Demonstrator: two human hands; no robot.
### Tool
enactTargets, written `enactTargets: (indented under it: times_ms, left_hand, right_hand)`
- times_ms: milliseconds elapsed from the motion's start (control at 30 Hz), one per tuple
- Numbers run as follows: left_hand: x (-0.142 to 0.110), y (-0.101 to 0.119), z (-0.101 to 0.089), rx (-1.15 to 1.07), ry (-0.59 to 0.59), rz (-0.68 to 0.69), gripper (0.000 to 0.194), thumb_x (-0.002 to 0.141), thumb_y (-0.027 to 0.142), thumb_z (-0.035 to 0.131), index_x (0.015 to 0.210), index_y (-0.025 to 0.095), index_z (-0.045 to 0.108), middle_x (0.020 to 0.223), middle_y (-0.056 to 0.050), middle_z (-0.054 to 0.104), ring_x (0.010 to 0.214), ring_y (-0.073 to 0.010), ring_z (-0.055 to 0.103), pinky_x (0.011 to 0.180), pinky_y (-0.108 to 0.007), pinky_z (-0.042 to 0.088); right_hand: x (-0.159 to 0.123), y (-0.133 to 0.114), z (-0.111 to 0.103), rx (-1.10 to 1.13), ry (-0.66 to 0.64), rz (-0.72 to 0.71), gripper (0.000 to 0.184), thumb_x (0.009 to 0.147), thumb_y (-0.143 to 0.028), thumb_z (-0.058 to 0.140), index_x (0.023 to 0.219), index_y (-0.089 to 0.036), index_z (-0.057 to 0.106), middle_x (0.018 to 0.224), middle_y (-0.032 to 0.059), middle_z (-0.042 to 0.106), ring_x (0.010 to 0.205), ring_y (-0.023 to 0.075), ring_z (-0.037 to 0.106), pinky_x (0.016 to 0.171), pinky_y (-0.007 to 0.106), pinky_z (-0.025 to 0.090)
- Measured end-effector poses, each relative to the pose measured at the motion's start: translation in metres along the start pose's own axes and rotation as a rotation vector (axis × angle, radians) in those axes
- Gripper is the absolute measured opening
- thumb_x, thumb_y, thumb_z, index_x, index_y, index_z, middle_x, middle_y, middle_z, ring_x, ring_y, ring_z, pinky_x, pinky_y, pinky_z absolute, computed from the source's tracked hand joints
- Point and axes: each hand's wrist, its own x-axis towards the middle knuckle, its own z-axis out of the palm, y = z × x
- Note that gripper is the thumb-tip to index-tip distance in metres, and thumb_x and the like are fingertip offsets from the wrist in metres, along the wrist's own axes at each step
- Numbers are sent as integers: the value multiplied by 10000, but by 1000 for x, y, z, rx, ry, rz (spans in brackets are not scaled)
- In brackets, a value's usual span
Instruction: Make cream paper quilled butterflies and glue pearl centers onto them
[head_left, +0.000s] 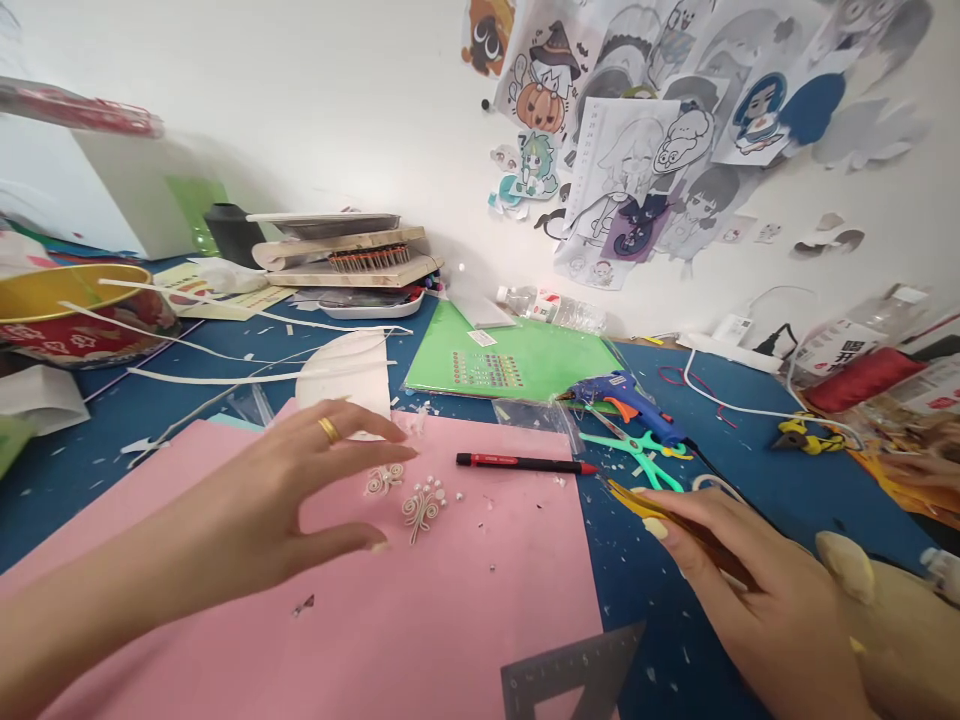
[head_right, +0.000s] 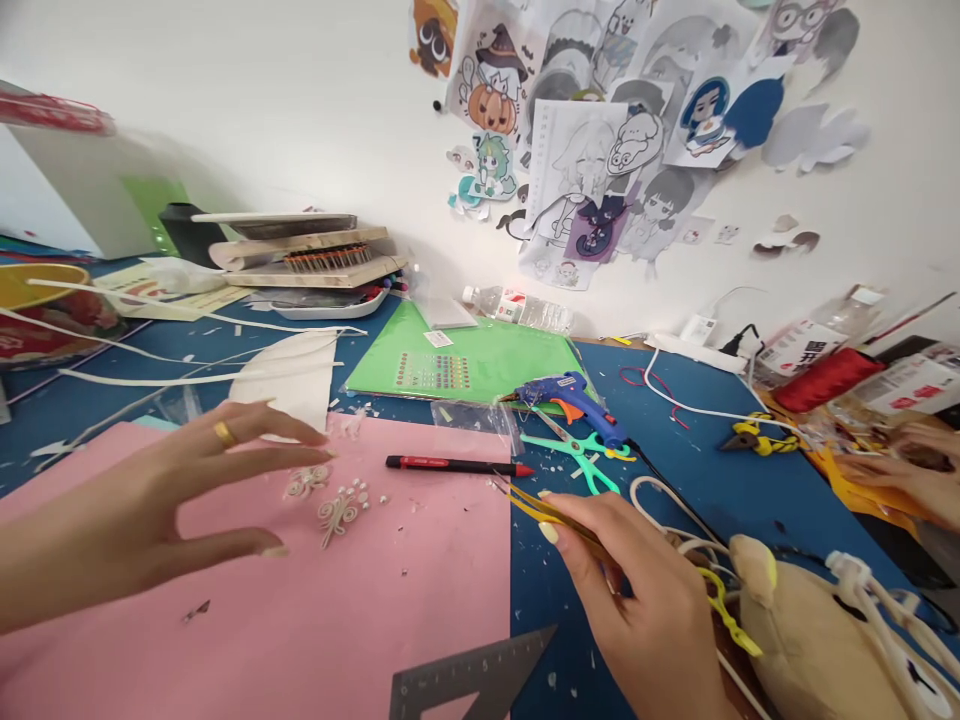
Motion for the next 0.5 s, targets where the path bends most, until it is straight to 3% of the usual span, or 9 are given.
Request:
enactTargets:
  times_ms: [100,233,400,500]
  left_hand:
    - [1,3,12,27,-6,92,287,728,401,613,1009,356,651,956,13,622,877,-234,532,759,-333,449]
    - [2,6,19,15,-93,92,184,800,300,551,948,311,659,941,-11,619,879,-221,519,834,-365,403]
    - [4,12,14,-43,-25,116,123,787,237,552,885,242,626,948,-12,616,908,-203,540,846,-331,402]
    - [3,5,15,19,12,55,129,794,200,471,768,209,597,782,37,617,835,-164,558,840,-300,405]
  right_hand:
    - [0,1,0,13,-26,-58,158,837,-210,508,934,-234,631,854,-11,689,741,134,661,603,201,525]
    - [-1,7,0,-8,-80,-130,174,842,-205,517,983,-241,611,874,-23,686,745,111,661,583,164,519]
    - [-4,7,-2,-40,-76,-141,179,845,-205,517,994,-255,602,886,-37,681,765,93,656,605,140,509]
    - [-3,6,-1,-41,-83,-140,176,846,-202,513,989,-254,600,882,-41,679,766,87,652,625,134,506]
